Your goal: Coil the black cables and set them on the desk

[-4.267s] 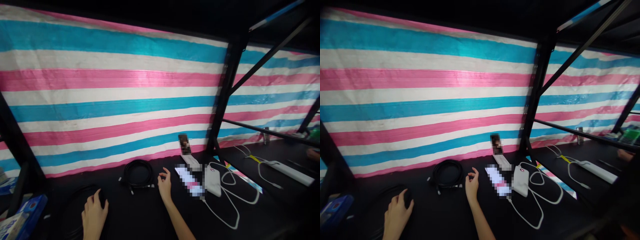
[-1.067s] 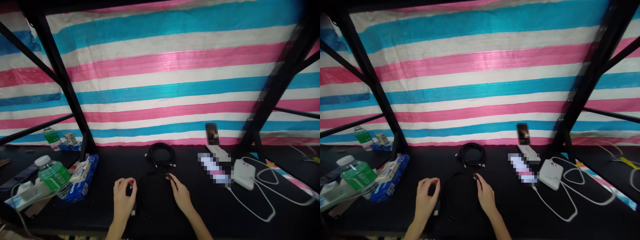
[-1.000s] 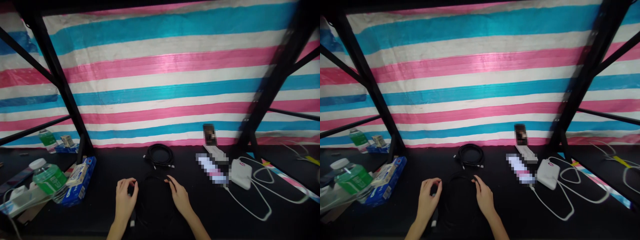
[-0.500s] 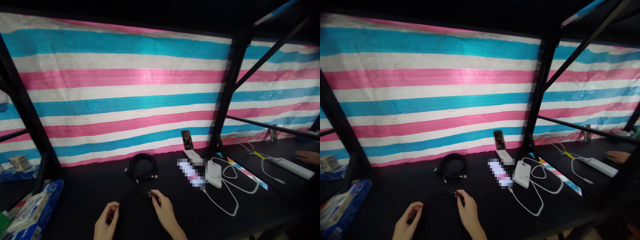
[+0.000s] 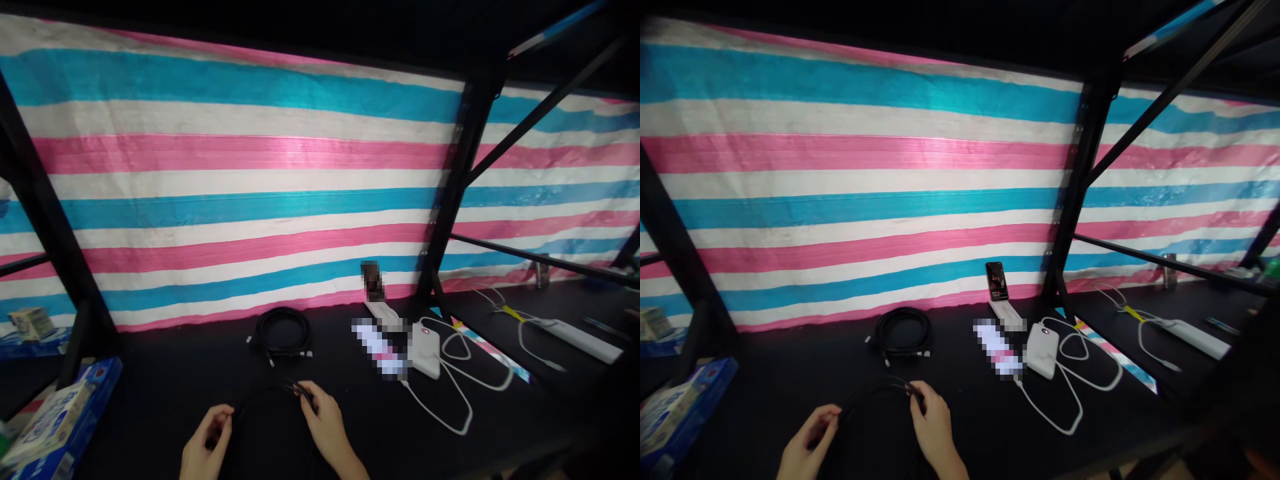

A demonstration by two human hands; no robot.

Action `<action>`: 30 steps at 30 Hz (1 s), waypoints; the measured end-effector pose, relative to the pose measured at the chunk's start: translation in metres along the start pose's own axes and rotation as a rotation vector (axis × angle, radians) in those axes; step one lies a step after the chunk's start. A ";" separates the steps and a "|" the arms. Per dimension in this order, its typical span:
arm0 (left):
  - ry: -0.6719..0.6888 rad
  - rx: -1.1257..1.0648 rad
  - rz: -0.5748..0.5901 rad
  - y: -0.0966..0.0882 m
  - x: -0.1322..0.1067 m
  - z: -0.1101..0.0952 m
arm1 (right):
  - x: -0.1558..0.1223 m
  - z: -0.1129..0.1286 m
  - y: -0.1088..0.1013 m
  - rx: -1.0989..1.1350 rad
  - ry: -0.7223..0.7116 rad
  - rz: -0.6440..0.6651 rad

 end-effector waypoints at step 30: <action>-0.169 0.016 -0.506 -0.021 -0.018 -0.011 | 0.000 0.008 -0.002 0.085 0.044 0.077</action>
Point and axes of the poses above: each hand's wrist, its own x-axis towards the middle knuckle, its own y-axis out of the palm, z = x × y, the point moved 1 cm from there along x, towards the middle knuckle, and after that the axes turned 14 degrees about -y, right-handed, at the moved point
